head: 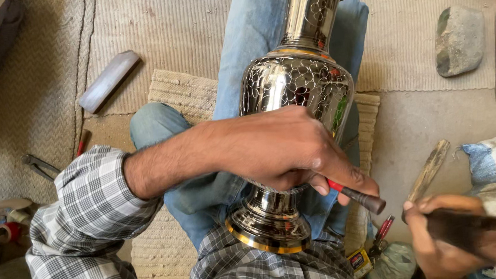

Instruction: The person sits on the workshop floor with a brass vase held between their legs and engraves a pattern into its surface. They hold a punch against the metal with one hand and repeatedly strike it with a wooden mallet held in the other hand, repositioning the punch to work across the vase body.

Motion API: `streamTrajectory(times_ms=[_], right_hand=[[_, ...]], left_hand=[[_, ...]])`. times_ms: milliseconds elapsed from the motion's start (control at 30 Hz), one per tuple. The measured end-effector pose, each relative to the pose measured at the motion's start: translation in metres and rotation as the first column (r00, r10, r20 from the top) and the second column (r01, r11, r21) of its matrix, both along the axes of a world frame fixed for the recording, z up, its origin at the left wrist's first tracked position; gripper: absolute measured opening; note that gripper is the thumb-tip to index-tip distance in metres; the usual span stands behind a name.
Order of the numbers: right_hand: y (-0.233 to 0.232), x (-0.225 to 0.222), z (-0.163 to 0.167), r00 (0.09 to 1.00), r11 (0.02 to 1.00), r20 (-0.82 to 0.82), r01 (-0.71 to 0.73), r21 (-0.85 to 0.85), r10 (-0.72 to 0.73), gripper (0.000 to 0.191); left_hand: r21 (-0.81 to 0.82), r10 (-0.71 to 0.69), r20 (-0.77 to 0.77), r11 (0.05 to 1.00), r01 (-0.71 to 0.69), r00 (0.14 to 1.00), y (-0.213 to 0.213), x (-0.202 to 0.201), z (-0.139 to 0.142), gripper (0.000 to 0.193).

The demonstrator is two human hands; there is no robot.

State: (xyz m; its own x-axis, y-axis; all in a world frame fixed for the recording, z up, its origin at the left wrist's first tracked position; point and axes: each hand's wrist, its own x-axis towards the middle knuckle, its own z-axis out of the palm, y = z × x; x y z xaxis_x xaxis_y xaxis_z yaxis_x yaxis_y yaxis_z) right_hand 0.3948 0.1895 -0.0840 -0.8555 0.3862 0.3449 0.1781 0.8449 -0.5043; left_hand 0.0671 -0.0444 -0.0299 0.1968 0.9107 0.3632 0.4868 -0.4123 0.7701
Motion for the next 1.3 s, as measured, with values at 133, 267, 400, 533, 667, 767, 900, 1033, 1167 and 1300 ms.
streamTrajectory(times_ms=[133, 267, 400, 533, 667, 767, 900, 1033, 1167, 1300], right_hand=[[0.003, -0.022, 0.019, 0.987, 0.984, 0.032, -0.157, 0.081, 0.154, 0.022], [0.003, -0.05, 0.048, 0.991, 0.996, 0.124, -0.045, -0.072, 0.054, 0.02], [0.009, -0.072, 0.083, 0.945, 0.951, 0.286, -0.224, 0.215, 0.158, 0.025], [0.018, -0.078, 0.098, 0.925, 0.974, 0.327, -0.22, 0.042, 0.195, 0.014], [0.033, -0.082, 0.092, 0.874, 0.989, 0.485, 0.05, -0.136, 0.022, 0.009], [0.044, -0.092, 0.092, 0.808, 0.91, 0.56, 0.078, -0.406, 0.181, 0.011], [0.047, -0.119, 0.11, 0.783, 0.908, 0.58, -0.384, 0.166, 0.225, 0.035], [0.026, -0.145, 0.13, 0.824, 0.919, 0.461, -0.392, 0.045, 0.329, 0.068], [0.004, -0.161, 0.142, 0.899, 0.919, 0.34, -0.351, 0.179, 0.277, 0.081], [-0.002, -0.172, 0.152, 0.802, 0.857, 0.437, -0.502, 0.12, 0.408, 0.08]], left_hand=[[0.089, 0.196, 0.047, 0.976, -0.2, 0.979, -0.014, 0.008, -0.002, 0.054], [0.112, 0.314, 0.144, 0.937, -0.33, 0.939, -0.031, 0.017, -0.011, 0.07], [0.074, 0.45, 0.195, 0.879, -0.471, 0.871, -0.035, 0.031, -0.022, 0.066], [0.106, 0.546, 0.22, 0.811, -0.576, 0.809, -0.042, 0.044, -0.027, 0.066], [0.113, 0.567, 0.225, 0.792, -0.6, 0.792, -0.041, 0.046, -0.027, 0.061], [0.089, 0.592, 0.24, 0.776, -0.624, 0.77, -0.044, 0.048, -0.023, 0.068], [0.063, 0.7, 0.283, 0.668, -0.741, 0.655, -0.048, 0.06, -0.016, 0.053], [0.045, 0.759, 0.347, 0.573, -0.819, 0.55, -0.046, 0.073, -0.012, 0.04], [-0.003, 0.777, 0.399, 0.532, -0.847, 0.487, -0.046, 0.077, -0.011, 0.038], [0.01, 0.829, 0.355, 0.46, -0.888, 0.433, -0.046, 0.082, -0.016, 0.028]])
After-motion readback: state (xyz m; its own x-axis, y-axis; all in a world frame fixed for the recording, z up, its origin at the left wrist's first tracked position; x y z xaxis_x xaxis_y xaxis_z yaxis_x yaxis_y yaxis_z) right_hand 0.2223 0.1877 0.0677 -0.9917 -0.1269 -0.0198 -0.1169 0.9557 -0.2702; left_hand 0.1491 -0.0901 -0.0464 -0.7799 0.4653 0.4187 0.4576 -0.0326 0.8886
